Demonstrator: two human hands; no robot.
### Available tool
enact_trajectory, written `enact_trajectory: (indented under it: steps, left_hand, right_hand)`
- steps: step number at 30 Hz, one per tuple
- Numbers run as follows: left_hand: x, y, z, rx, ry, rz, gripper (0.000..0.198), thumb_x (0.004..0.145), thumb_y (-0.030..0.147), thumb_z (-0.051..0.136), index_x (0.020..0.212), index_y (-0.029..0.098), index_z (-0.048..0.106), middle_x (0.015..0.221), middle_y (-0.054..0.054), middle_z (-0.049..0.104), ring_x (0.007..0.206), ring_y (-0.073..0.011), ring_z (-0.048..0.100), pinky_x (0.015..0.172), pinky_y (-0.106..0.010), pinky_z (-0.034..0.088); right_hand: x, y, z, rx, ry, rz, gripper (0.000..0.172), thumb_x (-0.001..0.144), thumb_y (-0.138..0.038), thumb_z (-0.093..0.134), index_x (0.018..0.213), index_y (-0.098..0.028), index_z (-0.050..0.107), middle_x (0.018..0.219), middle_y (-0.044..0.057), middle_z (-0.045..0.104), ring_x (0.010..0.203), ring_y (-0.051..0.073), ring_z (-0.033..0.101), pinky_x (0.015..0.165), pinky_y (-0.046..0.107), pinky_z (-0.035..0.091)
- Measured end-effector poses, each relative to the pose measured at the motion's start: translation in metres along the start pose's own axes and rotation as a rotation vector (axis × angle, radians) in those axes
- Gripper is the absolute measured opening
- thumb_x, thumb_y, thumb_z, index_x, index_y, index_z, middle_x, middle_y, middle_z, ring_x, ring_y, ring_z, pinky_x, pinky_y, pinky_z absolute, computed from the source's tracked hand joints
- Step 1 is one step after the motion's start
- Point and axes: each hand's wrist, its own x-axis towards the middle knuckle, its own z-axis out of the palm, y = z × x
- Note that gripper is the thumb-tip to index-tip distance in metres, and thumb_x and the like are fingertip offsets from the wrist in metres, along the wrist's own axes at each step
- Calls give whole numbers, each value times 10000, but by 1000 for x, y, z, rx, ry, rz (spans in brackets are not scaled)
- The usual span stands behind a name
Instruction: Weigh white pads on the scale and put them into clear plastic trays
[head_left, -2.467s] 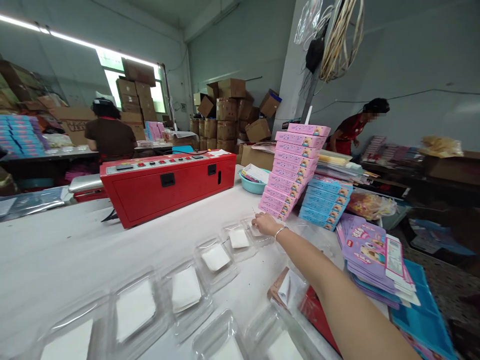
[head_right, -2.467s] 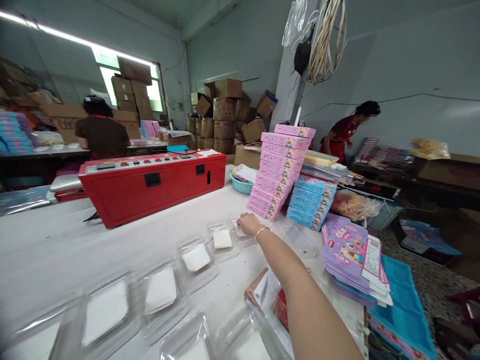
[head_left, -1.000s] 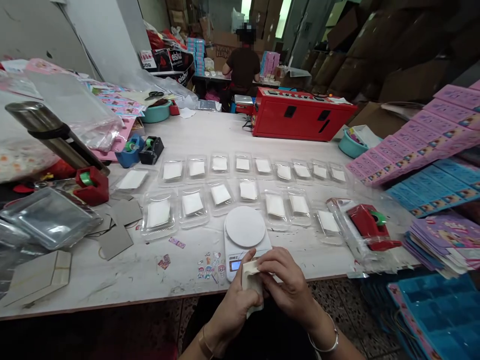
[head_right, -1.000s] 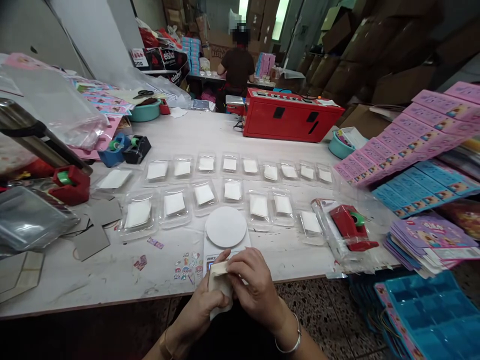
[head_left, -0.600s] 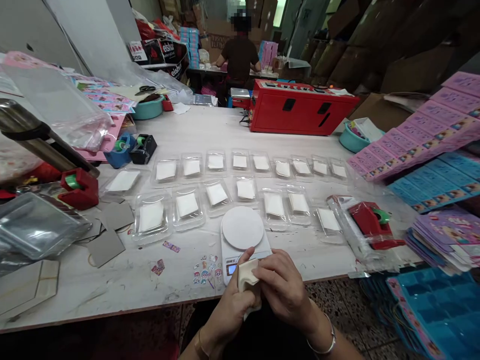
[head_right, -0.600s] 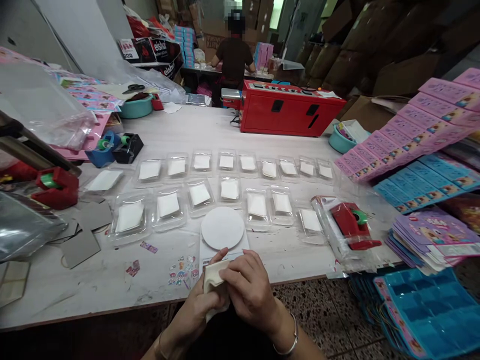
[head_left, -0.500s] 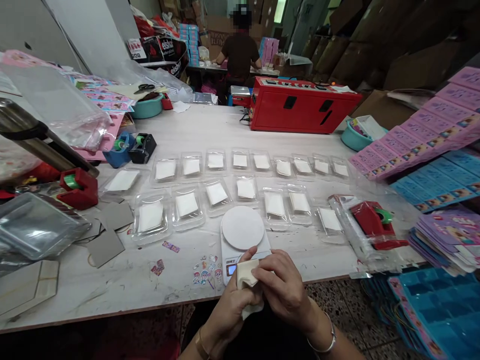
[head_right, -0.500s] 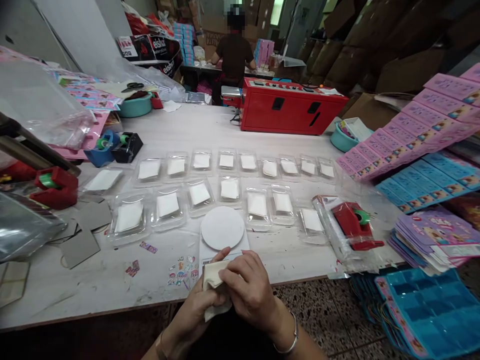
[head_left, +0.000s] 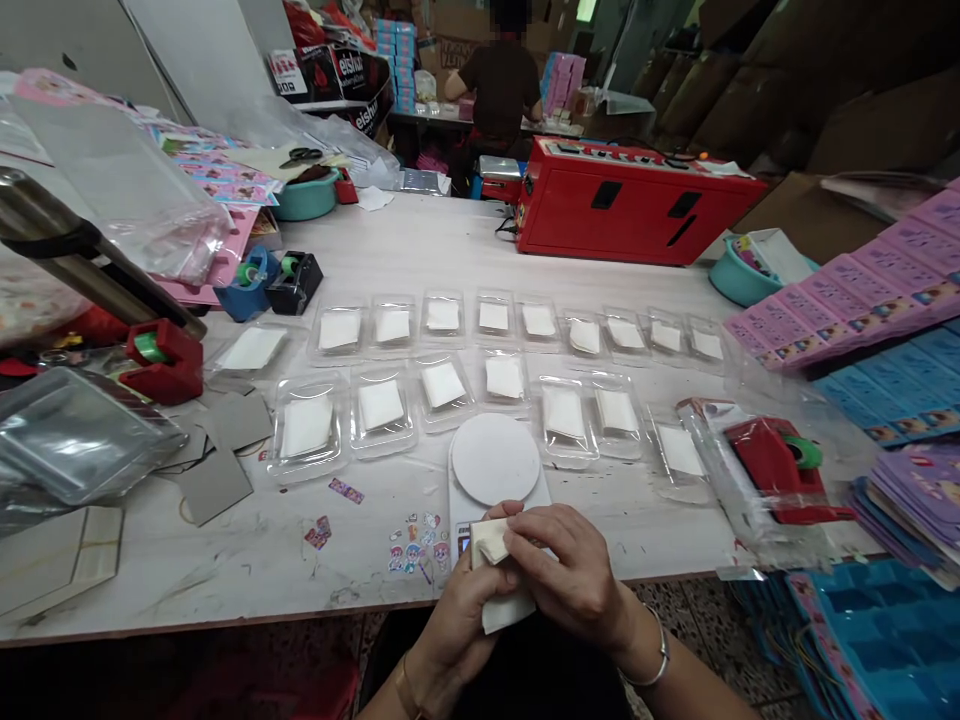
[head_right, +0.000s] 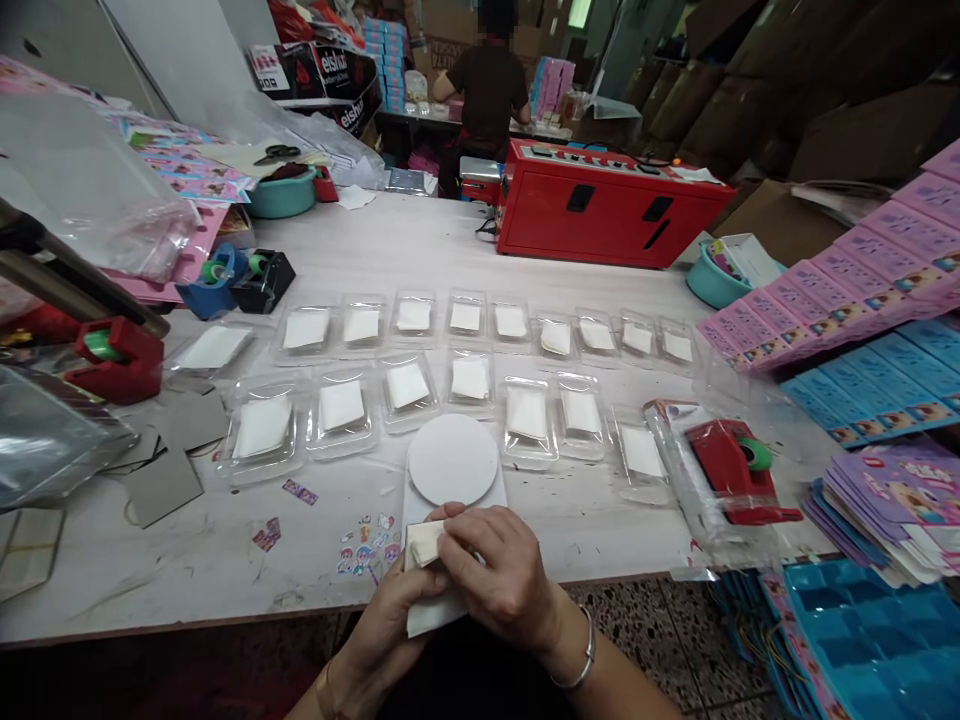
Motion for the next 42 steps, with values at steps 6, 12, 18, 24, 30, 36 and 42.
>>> enact_trajectory:
  steps: [6,12,18,24,30,36,42]
  left_hand:
    - [2,2,4,-51,37,-11,800,595,53,672,1363,202,501,997,-50,676,807,-125,587,697,-199,431]
    - [6,4,2,-125,14,2,686,618,115,738,1281,183,576,1021,-62,687,888,-154,618,803,-231,460]
    - [7,8,-19,-138,44,6,707,693,353,805,1334,231,533,1115,-83,675,953,-257,643,851,-380,512]
    - [-8,15,-42,-77,228,-71,604,810,383,703,1339,157,518,1138,-163,678,1026,-332,643,805,-413,529]
    - [-24,28,-36,-26,128,-112,628,812,265,647,1409,212,460,1178,-159,648,862,-235,642,702,-345,504]
    - [6,37,-20,-56,-85,-109,823,704,212,637,1473,257,350,1118,-122,644,773,-201,602,668,-335,462]
    - [28,36,-10,-42,-57,-102,854,696,176,619,1485,246,299,1107,-127,656,761,-189,595,669,-326,445]
  right_hand:
    - [-2,5,4,-28,6,-19,241,884,-76,489,1066,-139,635,845,85,668,806,188,598,684,328,495]
    - [3,10,4,129,-97,96,229,885,-70,490,1045,-169,621,895,83,698,811,179,625,691,311,483]
    - [26,35,-5,605,-383,582,116,918,-242,551,859,-189,636,801,30,678,727,145,616,659,261,495]
    - [53,99,11,765,-669,758,210,824,-343,659,757,-152,601,674,-19,582,613,103,520,584,226,441]
    - [73,130,27,476,-794,685,101,833,-200,597,744,-154,602,658,-23,577,604,103,499,561,221,379]
    - [84,128,32,240,-794,567,124,807,-106,589,712,-180,616,655,-14,600,595,120,473,563,245,291]
    - [83,127,37,151,-756,541,118,793,-101,599,709,-183,612,733,16,645,641,138,510,560,255,285]
